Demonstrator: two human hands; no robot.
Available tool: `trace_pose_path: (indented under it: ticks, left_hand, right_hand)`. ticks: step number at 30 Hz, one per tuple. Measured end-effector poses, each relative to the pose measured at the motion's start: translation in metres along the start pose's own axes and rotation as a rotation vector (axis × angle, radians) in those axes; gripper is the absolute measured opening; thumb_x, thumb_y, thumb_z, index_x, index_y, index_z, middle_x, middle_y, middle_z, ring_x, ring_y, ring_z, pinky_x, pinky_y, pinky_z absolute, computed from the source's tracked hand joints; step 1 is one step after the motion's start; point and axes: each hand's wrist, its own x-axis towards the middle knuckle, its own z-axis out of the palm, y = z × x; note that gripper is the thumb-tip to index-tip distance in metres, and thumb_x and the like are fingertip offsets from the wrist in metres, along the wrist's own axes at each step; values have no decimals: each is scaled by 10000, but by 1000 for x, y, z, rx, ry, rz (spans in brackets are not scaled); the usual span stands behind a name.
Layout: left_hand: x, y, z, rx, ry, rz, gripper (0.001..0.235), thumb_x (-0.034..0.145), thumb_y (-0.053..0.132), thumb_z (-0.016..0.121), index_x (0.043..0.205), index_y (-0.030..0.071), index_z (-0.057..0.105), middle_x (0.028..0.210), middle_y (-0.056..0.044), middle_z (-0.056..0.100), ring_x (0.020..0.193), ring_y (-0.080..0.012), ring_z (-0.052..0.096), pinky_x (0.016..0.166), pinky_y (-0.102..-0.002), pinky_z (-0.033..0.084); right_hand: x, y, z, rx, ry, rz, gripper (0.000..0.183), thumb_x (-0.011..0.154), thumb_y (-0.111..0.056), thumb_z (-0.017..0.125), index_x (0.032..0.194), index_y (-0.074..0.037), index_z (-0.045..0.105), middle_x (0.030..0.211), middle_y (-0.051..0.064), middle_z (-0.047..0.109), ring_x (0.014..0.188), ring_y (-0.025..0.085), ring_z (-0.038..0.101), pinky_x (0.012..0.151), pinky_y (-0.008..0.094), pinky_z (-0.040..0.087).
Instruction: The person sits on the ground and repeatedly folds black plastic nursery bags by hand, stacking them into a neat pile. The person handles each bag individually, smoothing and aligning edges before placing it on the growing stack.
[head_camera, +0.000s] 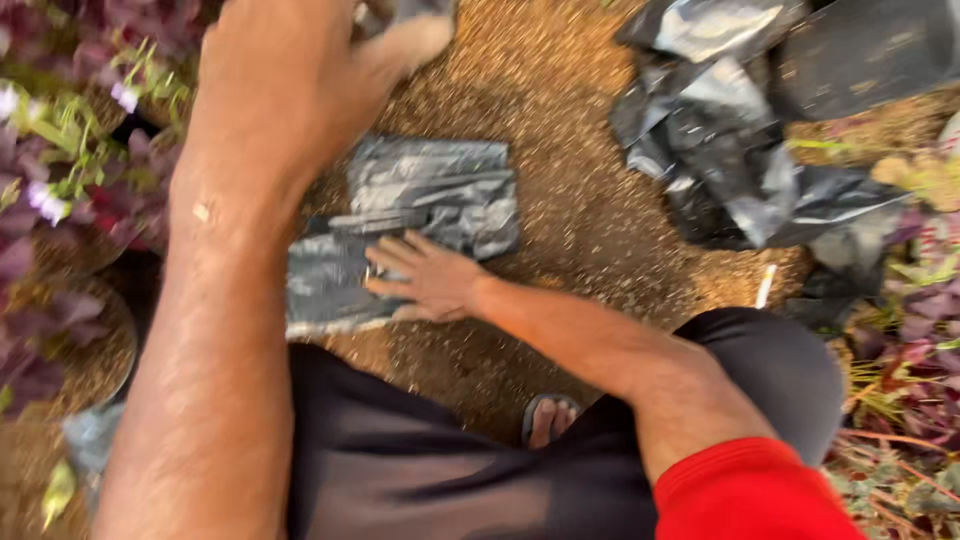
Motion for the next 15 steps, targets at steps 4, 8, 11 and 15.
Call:
trace_pose_path:
  ticks: [4, 8, 11, 15]
  left_hand:
    - [11, 6, -1, 43, -196, -283, 430, 944, 499, 776, 1022, 77, 753, 818, -210, 715, 840, -419, 691, 722, -544, 529]
    - [21, 13, 15, 110, -182, -247, 459, 949, 574, 775, 1052, 127, 786, 880, -199, 735, 850, -415, 701, 720, -543, 535]
    - [28, 24, 34, 95, -219, -240, 488, 913, 592, 761, 1058, 126, 777, 923, -198, 740, 882, -412, 701, 731, -546, 535]
    - [38, 31, 50, 83, -277, -267, 534, 885, 605, 751, 1071, 104, 762, 931, -214, 735, 900, -409, 703, 757, -540, 539]
  right_hand:
    - [-3, 19, -20, 288, 51, -18, 549, 997, -588, 420, 1385, -213, 521, 1578, 149, 335, 1484, 346, 248, 1173, 530, 262]
    - [-12, 90, -66, 251, 302, 139, 293, 1005, -323, 601, 883, -58, 636, 1020, 146, 645, 1046, 317, 626, 932, 468, 537]
    - [-52, 163, -103, 66, 534, 721, 94, 924, -89, 601, 914, -109, 692, 931, 158, 660, 870, 385, 664, 771, 525, 550]
    - [-174, 248, -102, -557, 524, 1181, 467, 684, -118, 804, 1100, -47, 604, 1093, 151, 582, 1003, 313, 601, 744, 440, 531]
